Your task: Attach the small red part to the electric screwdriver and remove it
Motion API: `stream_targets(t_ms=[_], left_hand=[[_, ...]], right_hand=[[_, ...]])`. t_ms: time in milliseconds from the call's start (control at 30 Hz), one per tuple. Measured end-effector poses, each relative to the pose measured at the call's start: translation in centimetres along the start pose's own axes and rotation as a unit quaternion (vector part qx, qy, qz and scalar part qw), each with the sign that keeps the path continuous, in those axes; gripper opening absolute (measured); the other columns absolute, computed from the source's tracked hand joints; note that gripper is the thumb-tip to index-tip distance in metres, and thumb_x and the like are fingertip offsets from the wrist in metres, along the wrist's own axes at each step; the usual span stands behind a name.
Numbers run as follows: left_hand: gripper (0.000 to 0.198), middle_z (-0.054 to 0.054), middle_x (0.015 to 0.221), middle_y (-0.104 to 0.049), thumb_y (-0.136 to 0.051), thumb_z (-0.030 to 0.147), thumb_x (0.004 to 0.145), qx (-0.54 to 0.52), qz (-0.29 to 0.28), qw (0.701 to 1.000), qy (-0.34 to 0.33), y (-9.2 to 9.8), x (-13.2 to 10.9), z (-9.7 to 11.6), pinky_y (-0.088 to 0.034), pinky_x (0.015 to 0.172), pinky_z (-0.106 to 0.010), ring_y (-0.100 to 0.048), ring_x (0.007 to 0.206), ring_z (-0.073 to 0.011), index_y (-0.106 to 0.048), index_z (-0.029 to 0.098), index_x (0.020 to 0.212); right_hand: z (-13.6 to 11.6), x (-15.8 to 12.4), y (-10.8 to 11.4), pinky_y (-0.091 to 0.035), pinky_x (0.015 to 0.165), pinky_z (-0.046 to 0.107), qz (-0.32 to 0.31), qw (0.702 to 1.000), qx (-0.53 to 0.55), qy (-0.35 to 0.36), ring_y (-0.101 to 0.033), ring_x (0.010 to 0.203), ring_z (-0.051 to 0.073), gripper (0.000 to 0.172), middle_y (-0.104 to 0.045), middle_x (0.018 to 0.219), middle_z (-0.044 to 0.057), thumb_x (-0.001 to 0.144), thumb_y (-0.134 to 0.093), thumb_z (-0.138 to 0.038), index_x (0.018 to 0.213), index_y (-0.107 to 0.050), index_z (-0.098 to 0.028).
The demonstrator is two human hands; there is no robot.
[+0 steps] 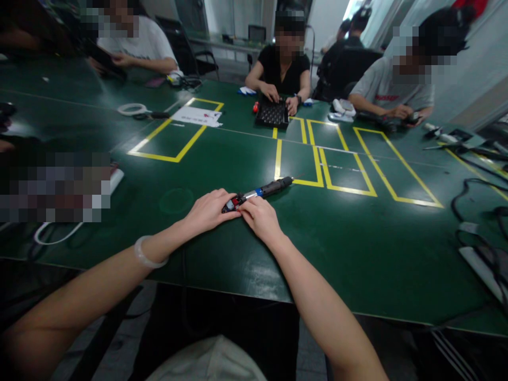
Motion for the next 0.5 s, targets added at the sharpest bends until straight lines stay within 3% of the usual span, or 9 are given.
stream_targets(t_ms=[267,500], left_hand=[[0.049,-0.012,0.113,-0.059,-0.054,0.052,0.096,0.012,-0.012,1.0,0.007,0.1,0.3,-0.9,-0.045,0.082,-0.035,-0.057,0.101,-0.0271,-0.057,0.017,0.13],[0.052,-0.015,0.117,-0.059,-0.049,0.052,0.098,0.041,-0.013,0.999,0.033,0.3,0.5,-4.3,-0.045,0.084,-0.036,-0.056,0.105,-0.0294,-0.053,0.016,0.136]], right_hand=[[0.6,-0.5,0.8,-0.049,0.084,0.033,-0.004,1.0,0.015,-0.027,-0.061,0.093,0.021,0.013,-0.067,0.1,0.007,0.094,-0.059,-0.021,0.104,-0.068,-0.021],[1.0,-0.5,0.5,-0.047,0.083,0.032,-0.034,0.998,0.006,-0.045,-0.059,0.09,0.019,0.013,-0.064,0.094,0.005,0.097,-0.054,-0.022,0.102,-0.067,-0.022]])
Point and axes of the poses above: each hand's wrist, its own x-axis towards the middle knuckle, its own y-axis out of the back of the hand, z = x × y, the point moved 10 cm from there along x, towards the middle knuckle
